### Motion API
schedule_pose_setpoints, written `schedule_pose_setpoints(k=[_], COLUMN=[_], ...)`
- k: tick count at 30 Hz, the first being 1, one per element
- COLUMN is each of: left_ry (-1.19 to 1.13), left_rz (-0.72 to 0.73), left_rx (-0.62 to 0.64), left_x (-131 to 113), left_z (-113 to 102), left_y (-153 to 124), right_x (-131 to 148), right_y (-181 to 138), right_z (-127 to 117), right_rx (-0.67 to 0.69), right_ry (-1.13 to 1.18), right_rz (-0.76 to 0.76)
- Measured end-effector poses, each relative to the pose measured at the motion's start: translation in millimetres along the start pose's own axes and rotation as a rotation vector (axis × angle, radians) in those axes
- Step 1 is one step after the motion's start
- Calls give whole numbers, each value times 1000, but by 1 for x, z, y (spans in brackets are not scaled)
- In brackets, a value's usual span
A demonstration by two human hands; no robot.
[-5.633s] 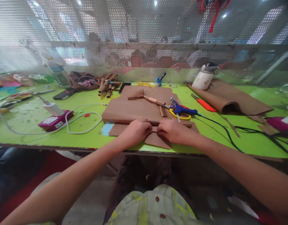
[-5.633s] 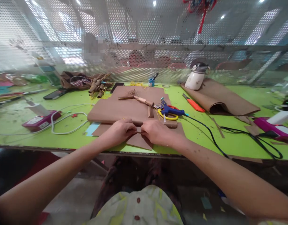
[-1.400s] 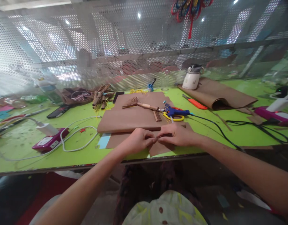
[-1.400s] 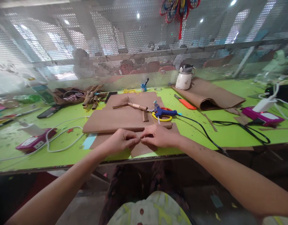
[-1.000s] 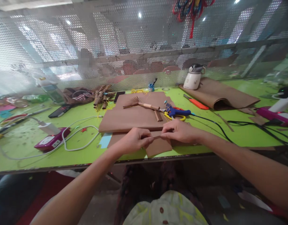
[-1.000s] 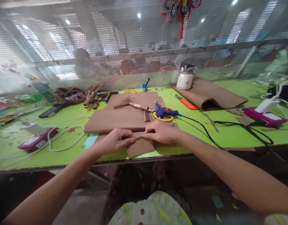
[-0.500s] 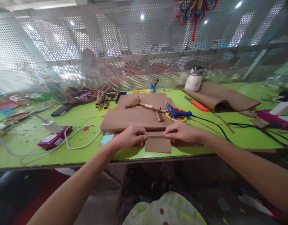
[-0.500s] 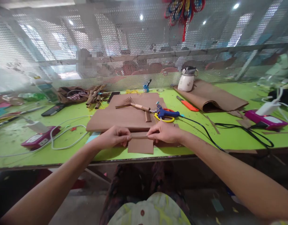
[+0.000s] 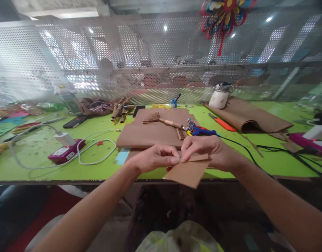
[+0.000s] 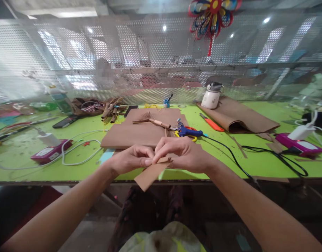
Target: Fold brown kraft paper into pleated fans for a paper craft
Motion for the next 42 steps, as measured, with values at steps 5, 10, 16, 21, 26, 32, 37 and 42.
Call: schedule_pose_setpoints(k=[5, 10, 16, 21, 26, 32, 37, 42], left_ry=[152, 484, 1000, 1140, 1131, 1094, 1158, 1235], left_rz=[13, 99, 54, 179, 156, 180, 169, 181], left_rx=[-107, -323, -261, -340, -346, -377, -382, -331], left_x=[-3, -7, 8, 8, 15, 15, 12, 11], left_z=[-12, -39, -20, -20, -24, -24, -21, -17], left_y=[5, 11, 22, 21, 18, 18, 20, 19], right_x=[-6, -53, -83, -81, -82, -81, -77, -75], right_y=[2, 11, 16, 11, 5, 4, 6, 3], right_z=[-10, -8, 4, 7, 9, 16, 20, 19], right_rx=[-14, 246, 252, 144, 68, 60, 83, 120], right_ry=[-139, -558, -681, -787, -831, -922, -988, -1042], right_rz=[136, 284, 273, 179, 45, -18, -55, -31])
Point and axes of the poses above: each hand's wrist, its own y-axis towards the middle knuckle, its own z-axis out of the palm, x = y × z, the point moved 7 cm from there along y, towards the middle knuckle, and after that the axes turned 2 degrees about -x, right-handed, at the moved point
